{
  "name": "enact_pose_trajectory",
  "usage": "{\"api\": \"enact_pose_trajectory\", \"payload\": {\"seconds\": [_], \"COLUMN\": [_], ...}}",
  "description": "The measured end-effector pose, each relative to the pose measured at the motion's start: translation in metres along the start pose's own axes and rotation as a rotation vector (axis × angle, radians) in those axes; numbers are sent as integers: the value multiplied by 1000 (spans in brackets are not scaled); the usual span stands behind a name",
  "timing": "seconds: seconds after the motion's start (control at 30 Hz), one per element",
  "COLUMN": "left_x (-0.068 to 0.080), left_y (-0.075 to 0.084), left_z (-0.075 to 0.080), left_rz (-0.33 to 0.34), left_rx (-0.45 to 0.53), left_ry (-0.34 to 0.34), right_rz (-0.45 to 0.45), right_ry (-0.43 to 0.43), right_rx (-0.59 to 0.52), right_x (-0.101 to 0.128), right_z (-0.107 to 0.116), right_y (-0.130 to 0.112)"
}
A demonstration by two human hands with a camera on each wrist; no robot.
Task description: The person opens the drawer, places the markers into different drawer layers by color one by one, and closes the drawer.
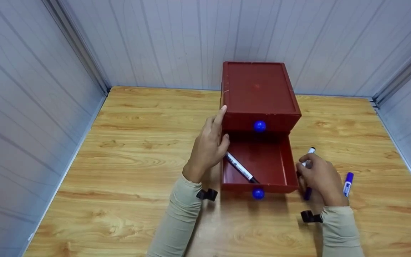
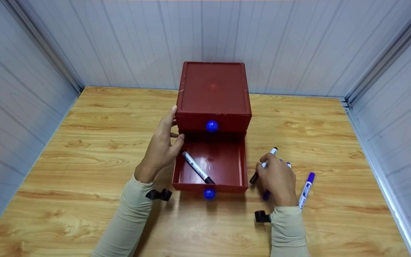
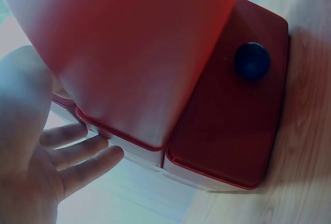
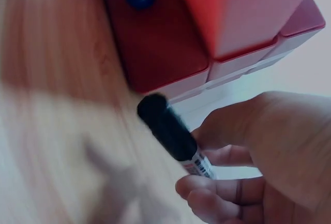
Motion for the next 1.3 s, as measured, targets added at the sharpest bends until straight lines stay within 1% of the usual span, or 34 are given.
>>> {"api": "enact_pose_trajectory", "payload": {"seconds": [0.1, 0.2, 0.33, 0.47, 0.67, 1.0, 1.2, 1.3], "left_x": [-1, -2, -3, -4, -3, -3, -1, -1], "left_y": [1, 3, 4, 5, 5, 5, 4, 4], "left_z": [1, 1, 1, 1, 1, 0, 0, 0], "left_rz": [-7, -31, -52, -38, -17, -21, -27, -28], "left_rx": [11, 11, 1, -6, -6, -9, -11, -16], "left_ry": [12, 27, 31, 20, 5, 1, 4, 4], "right_rz": [-1, 7, 13, 10, 0, -5, -11, -5], "right_ry": [32, 64, 97, 133, 166, 233, 277, 297], "right_rx": [-29, -43, -62, -111, -215, -358, -476, -503], "right_x": [2, 3, 5, 6, 7, 12, 15, 18], "right_z": [4, 8, 14, 17, 19, 29, 35, 38], "right_y": [-2, -4, -9, -13, -16, -19, -26, -31]}}
Point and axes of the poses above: each hand's wrist, its own x-axis away from the middle knuckle, its own z-axis out of the back of the hand, y = z × x, the point moved 1 cm from there along -x, towards the middle knuckle, and after that the axes turned 8 degrees about y, right-handed, at the moved point
